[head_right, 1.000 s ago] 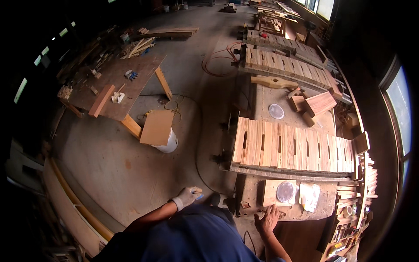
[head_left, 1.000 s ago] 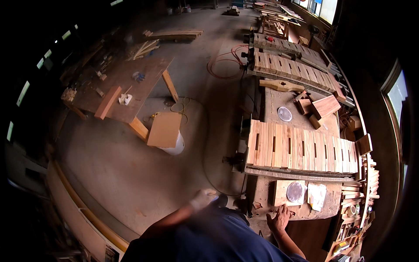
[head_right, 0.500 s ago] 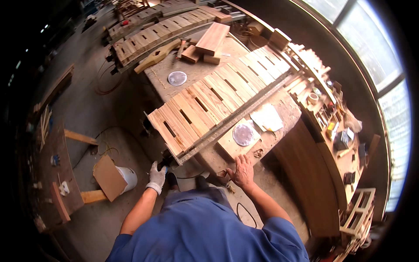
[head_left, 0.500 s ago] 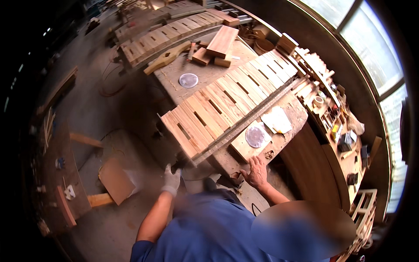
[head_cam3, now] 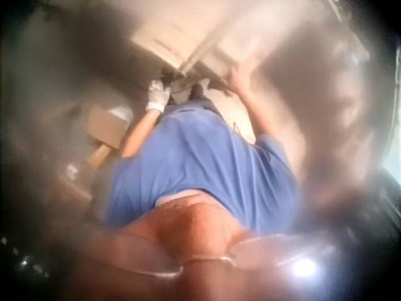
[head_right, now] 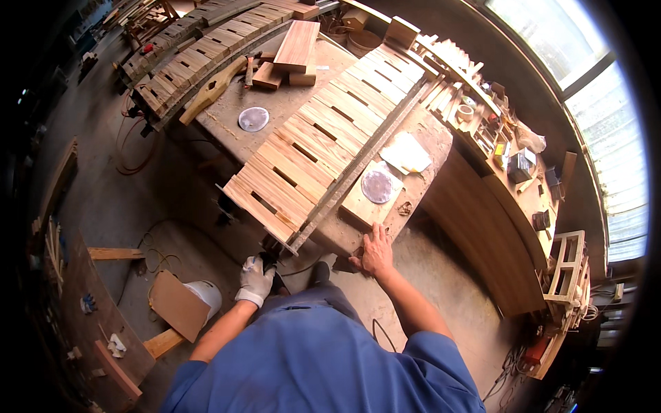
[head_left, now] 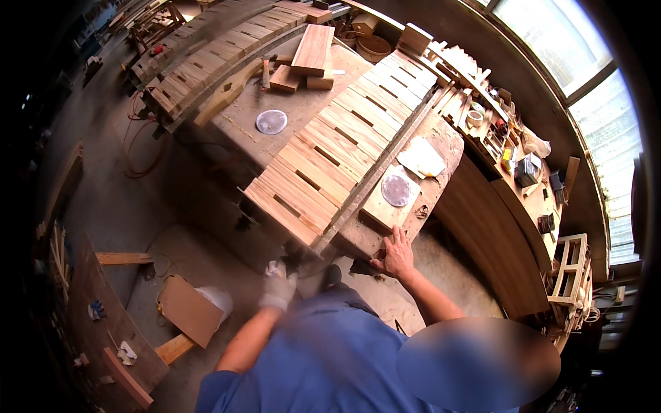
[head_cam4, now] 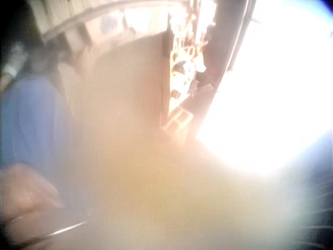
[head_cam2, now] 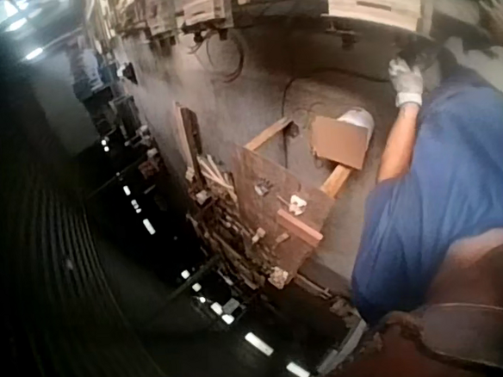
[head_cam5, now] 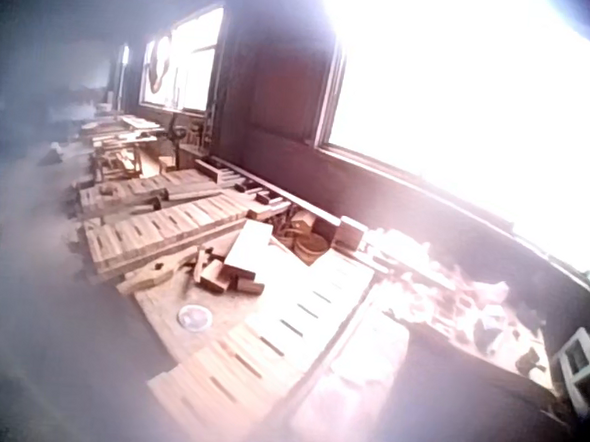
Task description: The person assembles a wooden pallet-like structure by inserting wooden slats into a frame and securing them with a hammer. They then move to a different area to adjust clamps on a large curved wooden board.
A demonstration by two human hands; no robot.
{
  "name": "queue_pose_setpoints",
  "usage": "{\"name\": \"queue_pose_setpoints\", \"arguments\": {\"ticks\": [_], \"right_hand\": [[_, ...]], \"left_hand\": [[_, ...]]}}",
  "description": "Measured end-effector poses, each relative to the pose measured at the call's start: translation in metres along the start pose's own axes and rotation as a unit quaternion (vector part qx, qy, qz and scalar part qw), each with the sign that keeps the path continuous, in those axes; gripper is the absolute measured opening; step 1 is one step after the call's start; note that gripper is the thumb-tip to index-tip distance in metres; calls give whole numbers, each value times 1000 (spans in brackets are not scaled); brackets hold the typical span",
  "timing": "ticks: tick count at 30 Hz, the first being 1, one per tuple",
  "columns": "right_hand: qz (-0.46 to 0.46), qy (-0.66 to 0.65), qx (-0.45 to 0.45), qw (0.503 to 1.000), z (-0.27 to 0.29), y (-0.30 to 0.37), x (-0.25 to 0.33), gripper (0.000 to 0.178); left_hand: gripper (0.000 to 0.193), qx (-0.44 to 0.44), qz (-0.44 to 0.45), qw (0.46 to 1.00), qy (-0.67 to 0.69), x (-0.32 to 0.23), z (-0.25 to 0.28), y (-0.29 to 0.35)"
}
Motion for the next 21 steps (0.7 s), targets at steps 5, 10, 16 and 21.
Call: {"name": "queue_pose_setpoints", "arguments": {"ticks": [5, 10, 16, 21], "right_hand": [[-1, -18, -8, 1000, -4, -3, -1, 74], [14, -32, -31, 999, 0, -4, 1, 69], [0, -41, -4, 999, -1, -4, -1, 68], [9, -32, -34, 999, -2, -1, -4, 66]], "left_hand": [[37, 66, 157, 892, 418, 68, -57, -4], [41, 141, 363, 567, 726, 82, -122, 18], [44, -89, 157, 931, 319, 77, -44, 4], [59, -50, -35, 995, 74, 6, 6, 3]]}}
Point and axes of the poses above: each hand's wrist, its own y-axis away from the middle knuckle, its own z-axis out of the back of the hand, x = y × z, the point moved 10 cm from there along -y, towards the middle knuckle, and after that the axes turned 8 degrees about -z, right-handed, at the moved point
